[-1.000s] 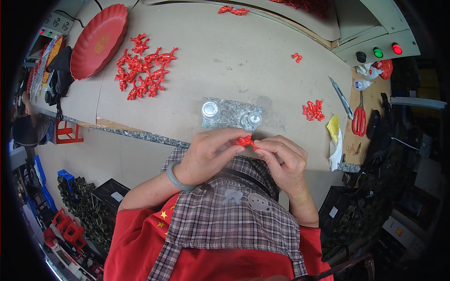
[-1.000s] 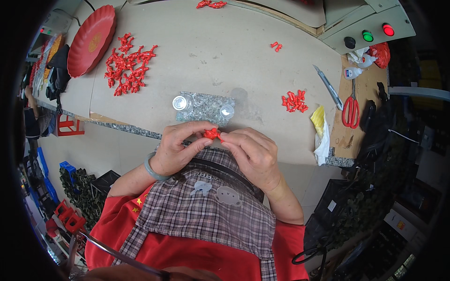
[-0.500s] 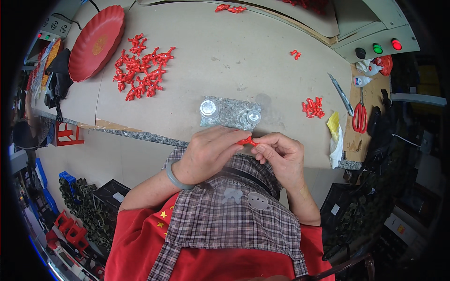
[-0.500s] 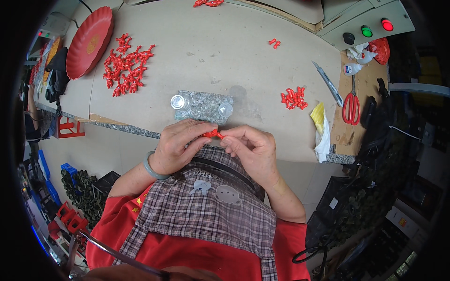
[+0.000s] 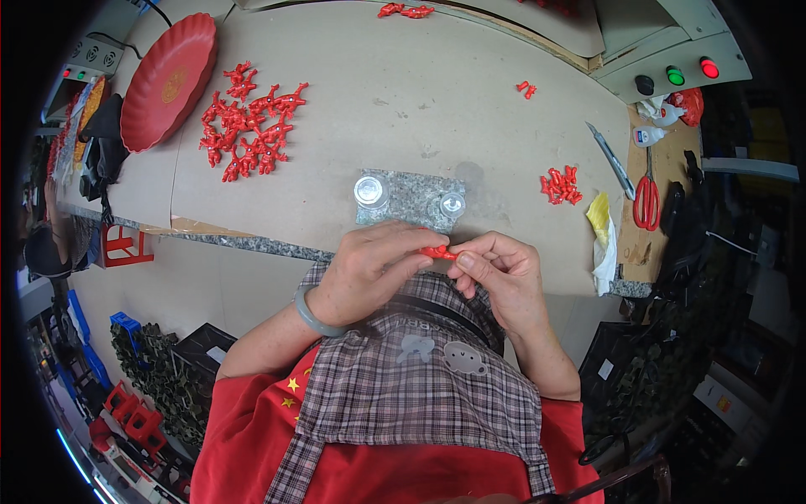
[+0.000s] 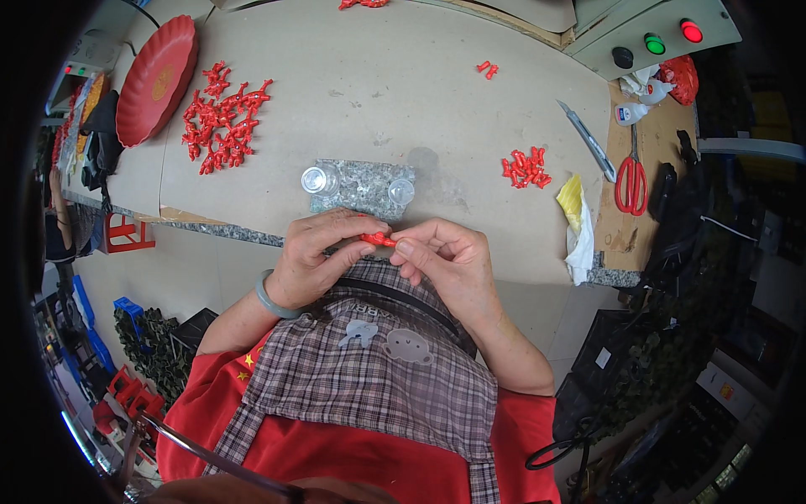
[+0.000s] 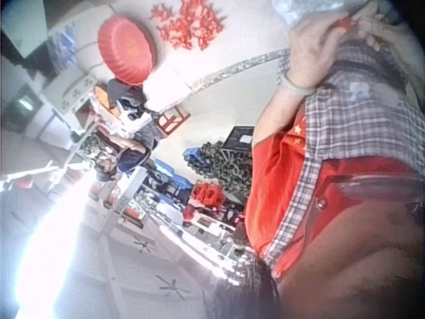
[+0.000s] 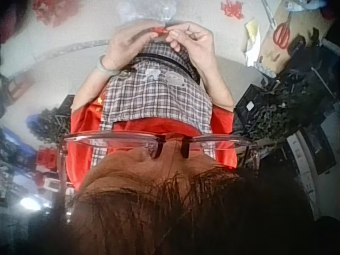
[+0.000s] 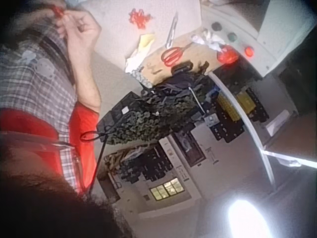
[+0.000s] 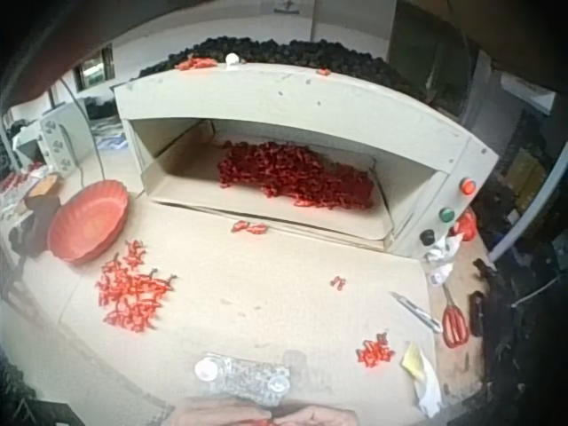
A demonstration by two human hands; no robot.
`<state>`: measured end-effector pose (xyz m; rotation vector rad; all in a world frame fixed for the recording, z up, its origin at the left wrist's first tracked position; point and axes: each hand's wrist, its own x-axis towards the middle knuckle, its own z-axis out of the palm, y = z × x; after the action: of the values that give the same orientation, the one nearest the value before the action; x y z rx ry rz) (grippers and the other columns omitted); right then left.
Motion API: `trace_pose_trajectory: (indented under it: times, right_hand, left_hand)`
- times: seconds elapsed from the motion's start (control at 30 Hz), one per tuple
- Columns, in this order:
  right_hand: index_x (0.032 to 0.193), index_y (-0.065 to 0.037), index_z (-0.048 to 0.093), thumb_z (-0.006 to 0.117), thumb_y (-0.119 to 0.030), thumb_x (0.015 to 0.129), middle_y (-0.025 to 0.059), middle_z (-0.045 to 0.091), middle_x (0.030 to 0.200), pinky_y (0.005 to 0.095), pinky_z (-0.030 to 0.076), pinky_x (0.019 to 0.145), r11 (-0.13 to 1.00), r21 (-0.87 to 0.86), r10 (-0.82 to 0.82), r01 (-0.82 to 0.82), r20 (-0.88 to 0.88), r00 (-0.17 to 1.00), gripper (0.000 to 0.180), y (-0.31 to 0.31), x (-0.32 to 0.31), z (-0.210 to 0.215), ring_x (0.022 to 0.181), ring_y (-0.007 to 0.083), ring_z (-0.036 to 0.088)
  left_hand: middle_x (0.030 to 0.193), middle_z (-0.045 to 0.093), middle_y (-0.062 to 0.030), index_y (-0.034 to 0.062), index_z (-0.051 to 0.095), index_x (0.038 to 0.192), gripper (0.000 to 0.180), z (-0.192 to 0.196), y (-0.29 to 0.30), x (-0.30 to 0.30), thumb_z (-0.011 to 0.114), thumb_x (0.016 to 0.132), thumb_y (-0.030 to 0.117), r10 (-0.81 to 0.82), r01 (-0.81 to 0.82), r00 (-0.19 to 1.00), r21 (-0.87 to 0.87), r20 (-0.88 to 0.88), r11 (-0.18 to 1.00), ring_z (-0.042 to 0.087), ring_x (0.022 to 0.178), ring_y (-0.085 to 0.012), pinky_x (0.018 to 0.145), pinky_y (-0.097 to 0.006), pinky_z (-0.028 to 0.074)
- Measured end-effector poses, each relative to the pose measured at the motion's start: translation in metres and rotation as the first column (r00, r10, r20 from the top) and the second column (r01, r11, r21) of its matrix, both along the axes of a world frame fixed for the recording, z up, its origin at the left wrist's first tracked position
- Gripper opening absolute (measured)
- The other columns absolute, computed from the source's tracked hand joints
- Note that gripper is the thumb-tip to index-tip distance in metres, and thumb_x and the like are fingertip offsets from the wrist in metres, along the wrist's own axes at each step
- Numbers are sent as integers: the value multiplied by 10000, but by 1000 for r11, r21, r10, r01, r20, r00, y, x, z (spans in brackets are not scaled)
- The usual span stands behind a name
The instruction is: The person assembles small red plastic components by hand at a workbench, using small pins to join the parts.
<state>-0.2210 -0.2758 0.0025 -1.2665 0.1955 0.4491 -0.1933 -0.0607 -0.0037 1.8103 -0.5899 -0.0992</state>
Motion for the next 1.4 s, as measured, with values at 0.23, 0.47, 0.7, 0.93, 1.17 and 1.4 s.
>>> trace_pose_trajectory:
  times: [0.23,0.47,0.7,0.93,1.17,1.4]
  right_hand:
    - [1051,18,697,654,-40,969,85,726,863,210,541,619,1000,-3,-18,18,38,999,110,2,-5,3,699,74,652]
    - [1062,8,696,655,16,949,68,729,875,201,529,616,988,-141,-19,56,252,967,120,8,-11,8,737,68,664]
    - [1060,10,698,658,3,953,72,730,879,203,529,615,990,-122,-33,65,248,968,114,10,-13,10,730,69,662]
    - [1067,12,698,664,-17,957,70,727,877,202,526,616,999,-35,-34,39,139,990,119,8,-12,12,721,65,655]
    - [1064,18,696,664,11,947,70,726,883,202,531,617,991,-114,-33,69,293,956,121,9,-14,10,737,70,663]
    - [1055,25,691,660,24,944,78,728,879,202,533,613,990,-115,-51,83,257,965,116,10,-14,13,735,76,669]
  left_hand:
    - [983,745,-145,-6,712,1088,256,2,0,1,728,832,-18,8,-17,991,67,132,998,724,880,-275,755,-344,569]
    - [914,719,-149,-12,704,1044,236,1,0,0,737,811,8,7,-7,994,-2,111,1000,708,821,-297,717,-359,555]
    - [1004,750,-162,-4,722,1029,213,-1,0,-1,742,817,-16,-6,9,992,-23,129,1000,730,962,-303,806,-362,585]
    - [1008,737,-148,-13,701,991,198,-1,-2,1,736,796,-16,6,5,983,-59,185,998,728,933,-304,784,-359,572]
    - [1043,738,-175,-11,692,1066,215,0,0,-2,718,852,-26,-17,16,1000,-90,-18,996,728,987,-295,854,-357,588]
    - [1067,729,-172,-23,674,1099,203,-3,3,-5,695,898,-11,-80,40,964,-159,-252,986,709,1033,-262,896,-360,577]
